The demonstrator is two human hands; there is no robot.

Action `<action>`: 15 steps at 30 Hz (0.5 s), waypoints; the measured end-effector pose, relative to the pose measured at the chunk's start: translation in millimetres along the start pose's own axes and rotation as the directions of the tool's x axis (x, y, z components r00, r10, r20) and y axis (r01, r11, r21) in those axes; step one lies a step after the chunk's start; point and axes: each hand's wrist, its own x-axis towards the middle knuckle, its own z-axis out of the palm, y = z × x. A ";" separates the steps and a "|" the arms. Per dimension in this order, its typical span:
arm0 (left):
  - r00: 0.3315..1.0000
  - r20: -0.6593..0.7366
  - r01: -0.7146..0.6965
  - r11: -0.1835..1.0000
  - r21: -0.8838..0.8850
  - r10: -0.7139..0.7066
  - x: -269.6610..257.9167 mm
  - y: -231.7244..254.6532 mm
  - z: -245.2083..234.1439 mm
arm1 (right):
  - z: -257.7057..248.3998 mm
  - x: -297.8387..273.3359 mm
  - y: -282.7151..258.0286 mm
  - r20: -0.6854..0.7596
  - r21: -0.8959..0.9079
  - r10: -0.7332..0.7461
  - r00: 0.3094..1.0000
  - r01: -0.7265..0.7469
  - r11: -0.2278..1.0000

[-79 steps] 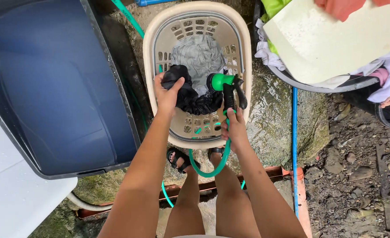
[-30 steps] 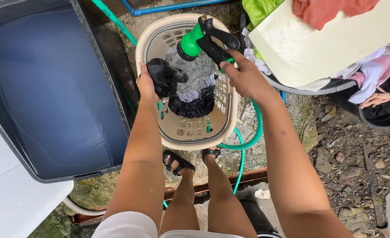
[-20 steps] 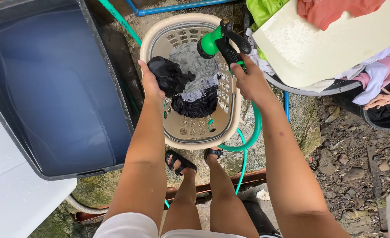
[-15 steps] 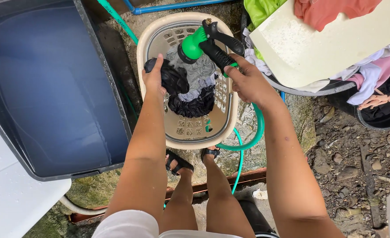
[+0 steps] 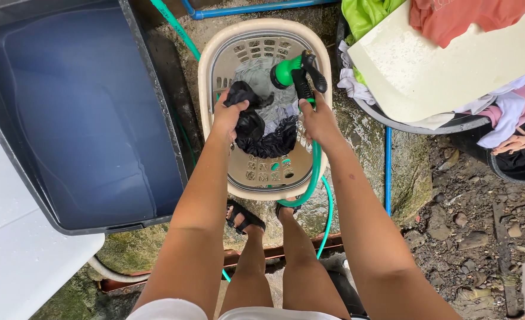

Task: The recorder washes various items of clothing using a hose and a washing machine in an outdoor area.

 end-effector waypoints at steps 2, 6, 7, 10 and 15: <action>0.998 0.042 -0.038 0.998 0.058 0.036 -18.6 -0.7 -8.6 | 24.1 25.5 35.6 0.020 0.031 0.018 1.000 -0.018 0.999; 0.901 0.225 -0.424 0.863 0.273 0.371 -38.8 -7.1 -24.4 | 67.0 98.3 126.4 0.132 0.049 0.106 0.986 -0.113 0.992; 0.898 0.218 -0.432 0.861 0.267 0.383 -54.3 0.6 -24.2 | 64.5 83.6 111.0 0.135 0.043 0.094 0.986 -0.101 0.994; 0.731 0.384 -0.682 0.616 0.394 0.563 -113.9 27.7 -21.2 | 57.3 24.5 55.8 0.239 0.296 0.218 0.946 -0.285 0.912; 0.669 0.728 -0.436 0.872 0.221 0.150 -231.2 101.3 -4.6 | 69.1 9.3 92.4 0.496 0.866 -0.281 0.822 -0.445 0.229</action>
